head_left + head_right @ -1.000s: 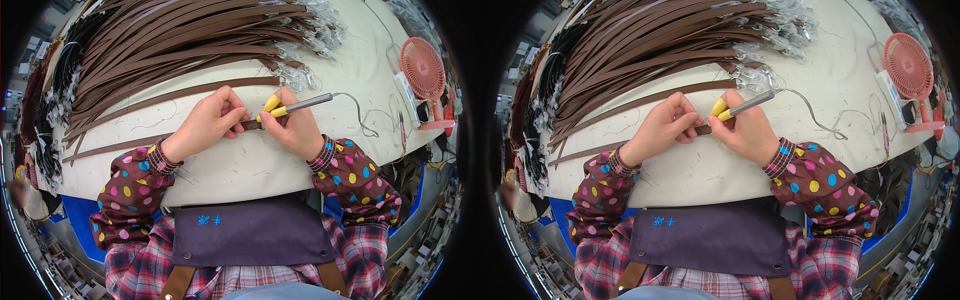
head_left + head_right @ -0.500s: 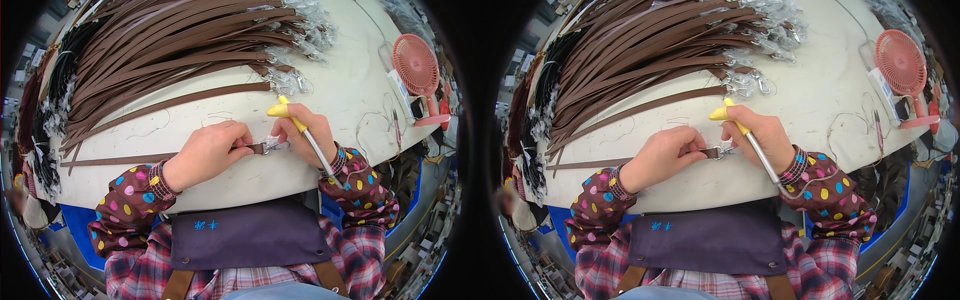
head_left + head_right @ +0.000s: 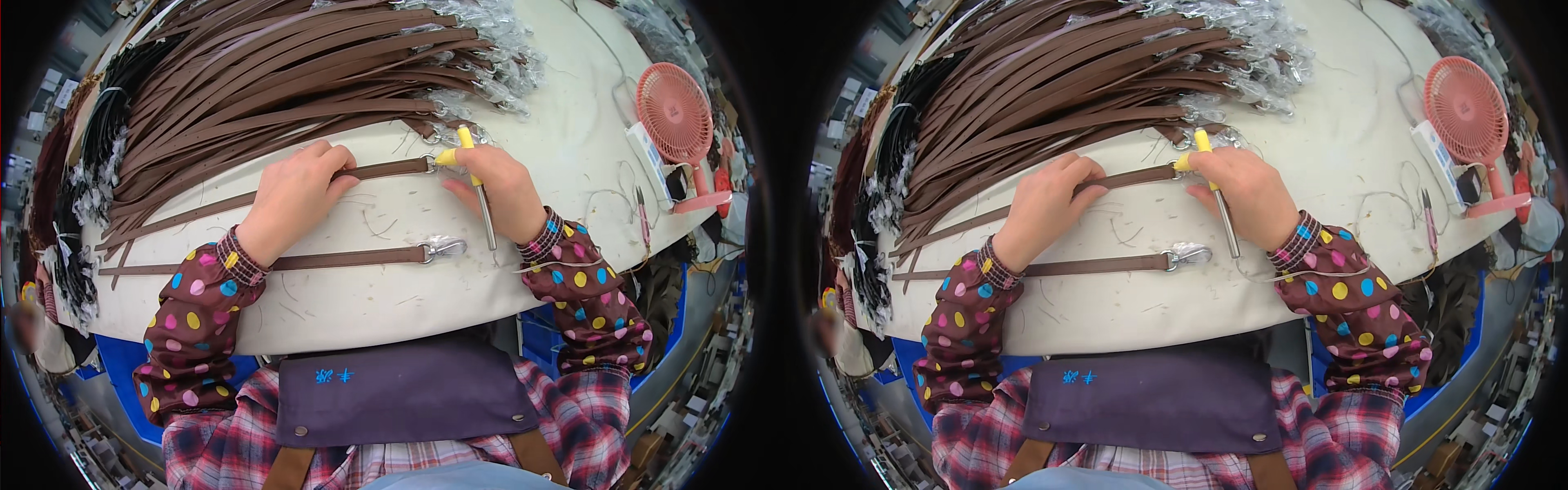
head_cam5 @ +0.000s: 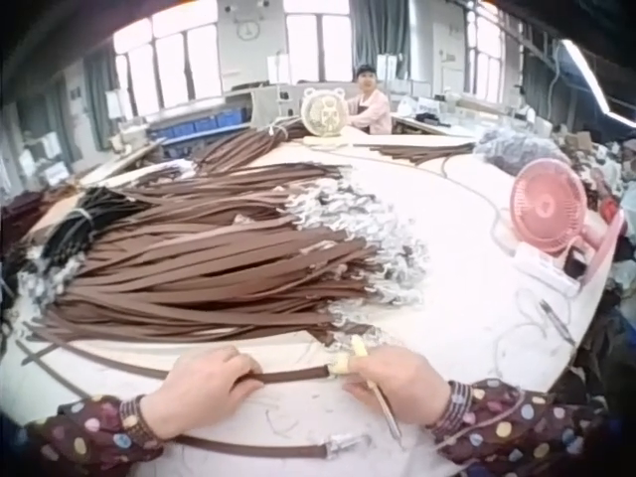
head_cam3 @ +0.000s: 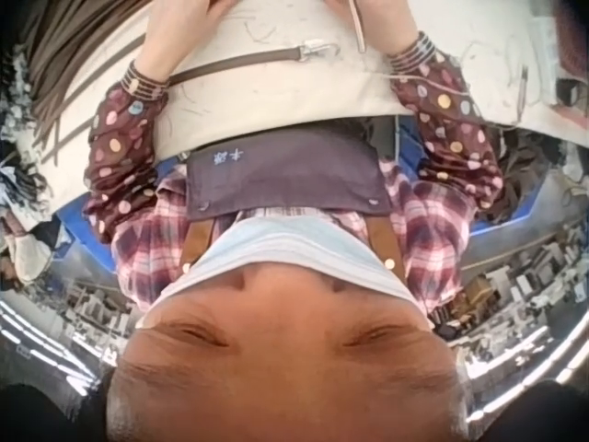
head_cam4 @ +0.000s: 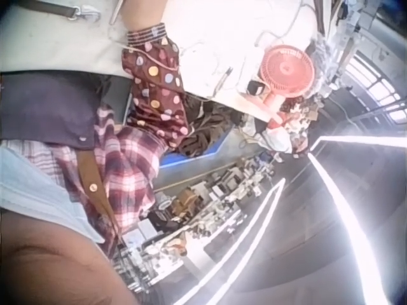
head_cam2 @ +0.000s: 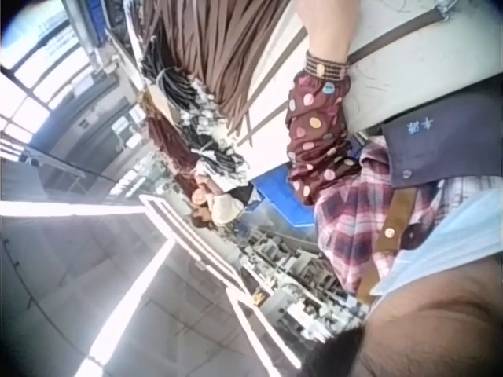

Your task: Attaching metal hardware to leather straps and sealing plastic protection with a heat tool.

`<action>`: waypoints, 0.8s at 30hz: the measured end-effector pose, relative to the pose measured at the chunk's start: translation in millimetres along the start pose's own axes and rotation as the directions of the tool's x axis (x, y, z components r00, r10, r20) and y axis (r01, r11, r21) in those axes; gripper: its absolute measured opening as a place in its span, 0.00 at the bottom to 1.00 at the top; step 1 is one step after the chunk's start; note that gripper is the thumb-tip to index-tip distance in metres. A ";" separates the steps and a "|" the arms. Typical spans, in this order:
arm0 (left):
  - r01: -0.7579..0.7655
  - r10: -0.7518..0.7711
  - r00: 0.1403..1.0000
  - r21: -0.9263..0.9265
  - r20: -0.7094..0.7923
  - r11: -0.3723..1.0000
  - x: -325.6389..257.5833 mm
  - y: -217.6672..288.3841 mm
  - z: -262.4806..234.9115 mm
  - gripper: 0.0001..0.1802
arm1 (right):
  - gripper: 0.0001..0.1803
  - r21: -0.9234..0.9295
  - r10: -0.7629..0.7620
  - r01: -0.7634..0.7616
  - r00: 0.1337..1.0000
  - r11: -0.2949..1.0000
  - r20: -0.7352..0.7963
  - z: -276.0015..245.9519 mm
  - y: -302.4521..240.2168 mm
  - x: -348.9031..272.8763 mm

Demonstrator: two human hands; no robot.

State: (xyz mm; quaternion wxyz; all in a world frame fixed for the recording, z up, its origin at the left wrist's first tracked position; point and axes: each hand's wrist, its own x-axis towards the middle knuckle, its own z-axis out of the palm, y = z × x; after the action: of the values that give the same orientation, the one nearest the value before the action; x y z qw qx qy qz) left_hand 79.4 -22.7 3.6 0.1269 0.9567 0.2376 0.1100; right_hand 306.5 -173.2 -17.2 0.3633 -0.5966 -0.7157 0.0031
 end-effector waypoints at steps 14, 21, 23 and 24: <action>-0.043 0.105 0.980 -0.336 0.167 0.941 7.8 28.9 0.7 0.13 | 0.14 0.227 0.001 -0.034 0.990 0.973 0.144 7.3 -13.8 3.2; -0.062 0.119 0.985 -0.393 0.123 0.917 12.9 32.2 14.7 0.10 | 0.12 0.234 0.097 -0.121 0.989 0.965 0.110 3.6 -11.8 0.4; -0.041 0.102 0.987 -0.419 0.124 0.907 11.6 31.4 15.2 0.09 | 0.10 0.336 0.144 -0.156 0.988 0.929 0.060 6.6 -13.8 2.3; -0.024 0.087 0.989 -0.443 0.122 0.896 10.7 30.6 15.4 0.08 | 0.09 0.432 0.195 -0.181 0.981 0.883 0.013 8.5 -15.8 3.5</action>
State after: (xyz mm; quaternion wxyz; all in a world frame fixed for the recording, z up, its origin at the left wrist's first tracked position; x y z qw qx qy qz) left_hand 105.8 -46.7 -0.3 0.3528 0.9150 0.1698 0.0977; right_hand 288.5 -171.0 -14.7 0.4953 -0.5679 -0.6302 0.1874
